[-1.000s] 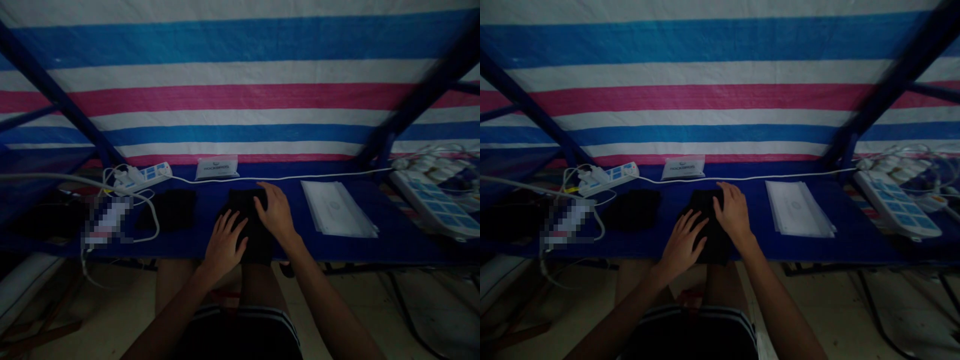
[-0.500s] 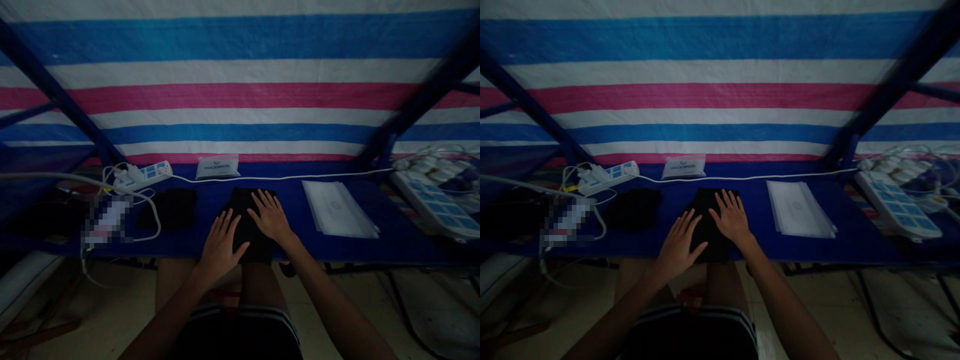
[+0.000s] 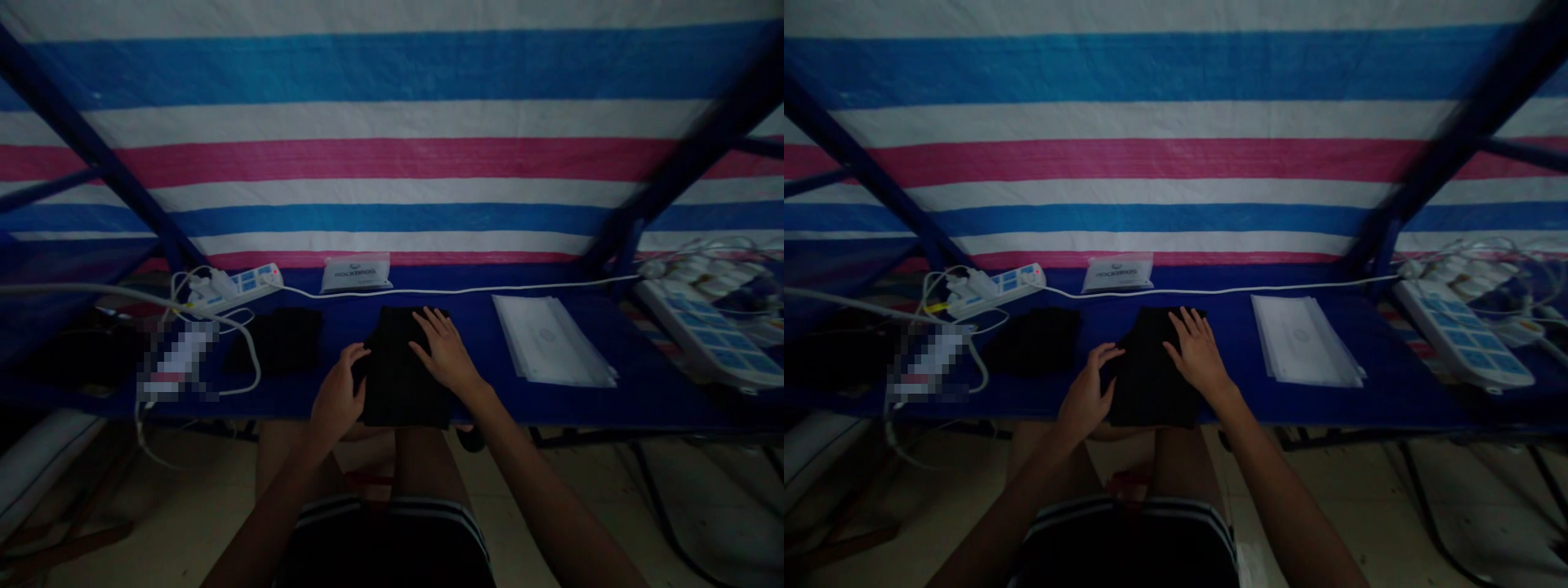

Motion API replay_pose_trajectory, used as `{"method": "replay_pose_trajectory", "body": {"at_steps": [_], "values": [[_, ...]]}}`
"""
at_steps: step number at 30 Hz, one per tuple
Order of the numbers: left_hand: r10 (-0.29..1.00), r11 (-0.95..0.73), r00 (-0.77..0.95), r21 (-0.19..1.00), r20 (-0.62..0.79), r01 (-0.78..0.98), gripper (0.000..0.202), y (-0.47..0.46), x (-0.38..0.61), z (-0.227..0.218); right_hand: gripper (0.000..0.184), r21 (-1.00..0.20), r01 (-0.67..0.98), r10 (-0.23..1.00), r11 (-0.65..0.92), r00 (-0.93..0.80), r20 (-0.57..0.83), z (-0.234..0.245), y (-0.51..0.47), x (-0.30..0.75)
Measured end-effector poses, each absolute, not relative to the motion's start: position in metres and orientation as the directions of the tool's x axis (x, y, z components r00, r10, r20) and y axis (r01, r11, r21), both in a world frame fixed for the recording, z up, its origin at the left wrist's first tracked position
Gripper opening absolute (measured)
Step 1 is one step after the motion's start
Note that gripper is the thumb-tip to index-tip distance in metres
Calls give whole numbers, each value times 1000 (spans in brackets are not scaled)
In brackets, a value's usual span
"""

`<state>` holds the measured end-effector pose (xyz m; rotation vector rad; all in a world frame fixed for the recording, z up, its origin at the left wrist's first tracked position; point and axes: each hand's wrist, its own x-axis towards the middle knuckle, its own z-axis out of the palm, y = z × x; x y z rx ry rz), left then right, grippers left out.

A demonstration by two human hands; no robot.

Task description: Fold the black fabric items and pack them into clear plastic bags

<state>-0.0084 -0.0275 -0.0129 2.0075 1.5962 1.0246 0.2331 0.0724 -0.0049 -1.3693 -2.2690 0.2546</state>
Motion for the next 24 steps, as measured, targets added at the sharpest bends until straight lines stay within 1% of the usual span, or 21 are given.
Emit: {"method": "replay_pose_trajectory", "body": {"at_steps": [2, 4, 6, 8, 11, 14, 17, 21, 24], "values": [[946, -289, 97, 671, 308, 683, 63, -29, -8, -12, 55, -405, 734, 833, 546, -425, 354, 5, 66, 228], [946, -296, 114, 662, 305, 689, 68, -29, -8, -11, 51, -425, 624, 755, 656, -536, 378, 16, 57, 219], [946, -298, 121, 656, 302, 693, 73, -29, -10, -12, 51, -443, 490, 648, 751, -675, 353, 25, 49, 209], [942, -302, 118, 641, 313, 706, 76, -29, -11, -14, 54, -436, 404, 555, 804, -773, 306, 31, 44, 200], [926, -335, 137, 599, 352, 727, 80, -28, -12, -16, 53, -392, 380, 496, 838, -830, 254, 33, 42, 193], [916, -368, 181, 569, 358, 736, 81, -27, -13, -15, 46, -352, 418, 508, 837, -832, 221, 36, 45, 196], [919, -381, 230, 568, 321, 729, 75, -22, -16, -14, 40, -284, 487, 544, 826, -821, 174, 43, 45, 202], [922, -388, 295, 606, 252, 695, 70, -7, -28, -13, 28, -168, 616, 635, 769, -766, 99, 54, 40, 207], [923, -372, 340, 639, 180, 673, 76, 13, -36, -6, 23, -99, 698, 704, 710, -708, 57, 62, 33, 210]]}}
